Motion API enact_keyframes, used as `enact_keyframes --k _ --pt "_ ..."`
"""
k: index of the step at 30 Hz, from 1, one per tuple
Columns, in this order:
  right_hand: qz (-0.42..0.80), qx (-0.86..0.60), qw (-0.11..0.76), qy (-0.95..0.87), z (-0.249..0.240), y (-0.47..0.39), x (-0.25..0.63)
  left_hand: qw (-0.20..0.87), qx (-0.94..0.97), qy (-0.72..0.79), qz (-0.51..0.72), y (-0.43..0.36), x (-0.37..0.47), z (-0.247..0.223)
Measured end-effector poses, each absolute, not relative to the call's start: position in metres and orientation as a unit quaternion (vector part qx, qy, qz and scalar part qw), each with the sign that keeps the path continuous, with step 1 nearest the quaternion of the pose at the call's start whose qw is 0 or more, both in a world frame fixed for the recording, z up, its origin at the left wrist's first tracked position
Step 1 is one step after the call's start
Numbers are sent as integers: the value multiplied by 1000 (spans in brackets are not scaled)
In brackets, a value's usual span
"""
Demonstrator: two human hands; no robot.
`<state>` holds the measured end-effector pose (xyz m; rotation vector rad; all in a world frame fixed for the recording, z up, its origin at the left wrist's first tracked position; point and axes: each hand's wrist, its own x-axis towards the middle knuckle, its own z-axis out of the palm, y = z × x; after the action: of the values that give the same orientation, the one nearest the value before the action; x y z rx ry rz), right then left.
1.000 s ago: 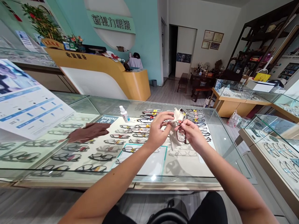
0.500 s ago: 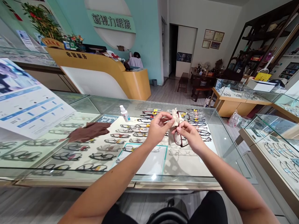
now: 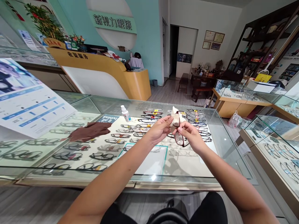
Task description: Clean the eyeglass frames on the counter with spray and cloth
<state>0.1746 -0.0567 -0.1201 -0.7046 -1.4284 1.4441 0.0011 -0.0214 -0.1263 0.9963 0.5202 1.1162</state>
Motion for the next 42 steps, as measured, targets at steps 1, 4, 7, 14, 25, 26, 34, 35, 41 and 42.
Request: enact_keyframes --k 1,4,7,14,25,26,34,35,41,42 --pt "592 -293 472 -584 -120 -57 174 703 445 233 503 -21 1 -127" --pt "603 -296 461 -580 -120 -58 173 698 460 229 498 -22 0 -128" --pt "608 -293 458 -578 -119 -59 173 691 479 223 493 -23 -2 -127" --pt "594 -289 491 -568 -115 -58 176 698 472 225 489 -24 -4 -127" --pt "613 -272 458 -583 -120 -53 177 680 484 250 491 -27 -2 -120" --pt "610 -272 454 -590 -120 -53 176 670 492 256 494 -29 -1 -119" --pt "626 -256 427 -600 -126 -54 173 593 470 311 575 -32 3 -118" --pt "626 -255 425 -602 -126 -54 172 583 463 318 587 -31 2 -118" --pt "615 -264 438 -600 -128 -56 171 602 504 316 533 -34 3 -118" --pt "611 -265 444 -599 -128 -56 172 609 519 313 511 -35 4 -118"
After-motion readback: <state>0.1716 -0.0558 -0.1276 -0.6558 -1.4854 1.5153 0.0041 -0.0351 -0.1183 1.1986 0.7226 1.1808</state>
